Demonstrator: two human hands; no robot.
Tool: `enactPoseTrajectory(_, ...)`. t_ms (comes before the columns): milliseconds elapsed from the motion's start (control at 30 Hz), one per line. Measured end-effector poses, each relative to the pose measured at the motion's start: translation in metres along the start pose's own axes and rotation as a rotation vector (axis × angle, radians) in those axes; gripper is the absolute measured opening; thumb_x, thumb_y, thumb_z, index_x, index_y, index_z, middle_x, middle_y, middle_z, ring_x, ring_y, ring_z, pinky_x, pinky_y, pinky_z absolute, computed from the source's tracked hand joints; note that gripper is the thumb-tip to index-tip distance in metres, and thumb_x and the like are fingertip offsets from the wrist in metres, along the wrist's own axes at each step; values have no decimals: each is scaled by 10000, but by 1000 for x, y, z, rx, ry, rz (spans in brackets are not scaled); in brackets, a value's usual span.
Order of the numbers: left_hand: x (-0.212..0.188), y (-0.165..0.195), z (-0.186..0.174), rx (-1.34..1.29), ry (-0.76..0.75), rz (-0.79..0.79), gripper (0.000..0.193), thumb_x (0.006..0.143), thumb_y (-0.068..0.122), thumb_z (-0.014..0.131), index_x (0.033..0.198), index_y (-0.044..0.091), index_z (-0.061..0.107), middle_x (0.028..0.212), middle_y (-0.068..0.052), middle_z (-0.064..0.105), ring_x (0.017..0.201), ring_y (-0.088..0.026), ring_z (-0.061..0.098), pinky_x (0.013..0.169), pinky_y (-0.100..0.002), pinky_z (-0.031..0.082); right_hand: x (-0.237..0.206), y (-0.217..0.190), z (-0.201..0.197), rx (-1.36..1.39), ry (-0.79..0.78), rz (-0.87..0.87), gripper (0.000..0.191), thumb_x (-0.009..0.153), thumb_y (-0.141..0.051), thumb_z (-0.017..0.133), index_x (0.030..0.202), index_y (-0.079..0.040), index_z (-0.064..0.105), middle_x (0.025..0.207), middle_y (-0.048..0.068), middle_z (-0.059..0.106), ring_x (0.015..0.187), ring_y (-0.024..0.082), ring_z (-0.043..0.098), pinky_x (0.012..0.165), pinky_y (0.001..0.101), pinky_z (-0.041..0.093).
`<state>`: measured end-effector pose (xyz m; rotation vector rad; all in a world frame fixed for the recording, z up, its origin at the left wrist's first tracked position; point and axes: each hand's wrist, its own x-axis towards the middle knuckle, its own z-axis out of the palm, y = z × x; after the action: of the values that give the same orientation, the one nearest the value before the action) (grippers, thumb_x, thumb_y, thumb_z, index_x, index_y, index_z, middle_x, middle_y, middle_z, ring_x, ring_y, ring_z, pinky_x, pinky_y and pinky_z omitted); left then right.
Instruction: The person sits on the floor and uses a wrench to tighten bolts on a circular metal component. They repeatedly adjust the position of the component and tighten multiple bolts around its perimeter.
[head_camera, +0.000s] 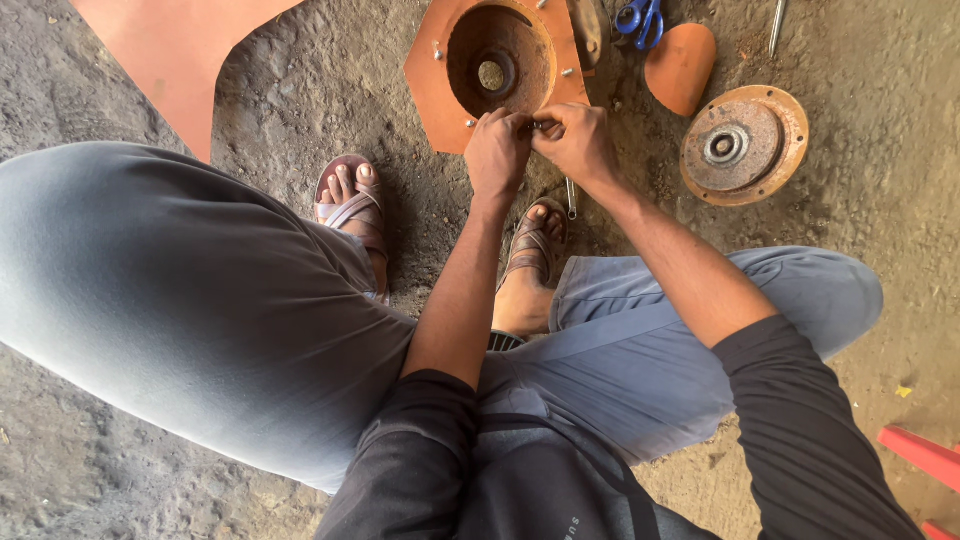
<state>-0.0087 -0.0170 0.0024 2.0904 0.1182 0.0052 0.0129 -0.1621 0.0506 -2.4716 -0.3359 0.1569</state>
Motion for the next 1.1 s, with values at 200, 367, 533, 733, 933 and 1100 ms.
enactPoseTrajectory(200, -1, -1, -1, 6, 1, 22, 148, 828, 194, 738, 954, 165, 810, 902, -14, 709, 916, -233, 661, 787, -379, 546, -2, 0, -2, -58, 15, -44, 211, 810, -10, 808, 1020, -1, 785, 866, 133, 751, 714, 170, 727, 662, 293, 585)
enactPoseTrajectory(367, -1, 1, -2, 4, 5, 25, 143, 834, 189, 737, 954, 177, 812, 911, -7, 714, 924, -229, 664, 788, -374, 546, -1, 5, 1, -61, 33, -39, 203, 800, -24, 822, 999, -5, 789, 849, 124, 756, 720, 175, 734, 674, 292, 594)
enactPoseTrajectory(533, -1, 1, -4, 10, -12, 5, 150, 823, 188, 746, 953, 193, 820, 905, -4, 713, 932, -230, 663, 789, -374, 545, -2, 6, 1, -14, 10, -2, 169, 864, -61, 805, 1014, 12, 778, 886, 131, 774, 746, 178, 767, 673, 289, 617)
enactPoseTrajectory(733, -1, 1, -3, 12, -13, 12, 158, 818, 201, 753, 963, 192, 815, 920, 6, 716, 938, -222, 666, 795, -369, 549, -1, 2, -1, -94, -4, -8, 128, 877, -104, 831, 891, 8, 773, 842, 148, 769, 716, 223, 756, 652, 336, 589)
enactPoseTrajectory(933, 0, -2, 0, 46, -28, -24, 167, 824, 278, 798, 946, 164, 810, 912, -24, 708, 927, -234, 660, 778, -383, 536, 5, -1, -13, -223, -8, -154, 197, 930, -221, 814, 930, -44, 726, 825, 105, 736, 696, 226, 698, 608, 352, 544)
enactPoseTrajectory(1100, 1, -2, 2, 27, -4, 4, 196, 790, 261, 795, 964, 173, 812, 914, -20, 715, 907, -224, 660, 771, -372, 543, 3, 4, -24, -407, -301, 93, 197, 972, 12, 559, 1118, -84, 649, 676, 68, 669, 463, 147, 548, 398, 312, 430)
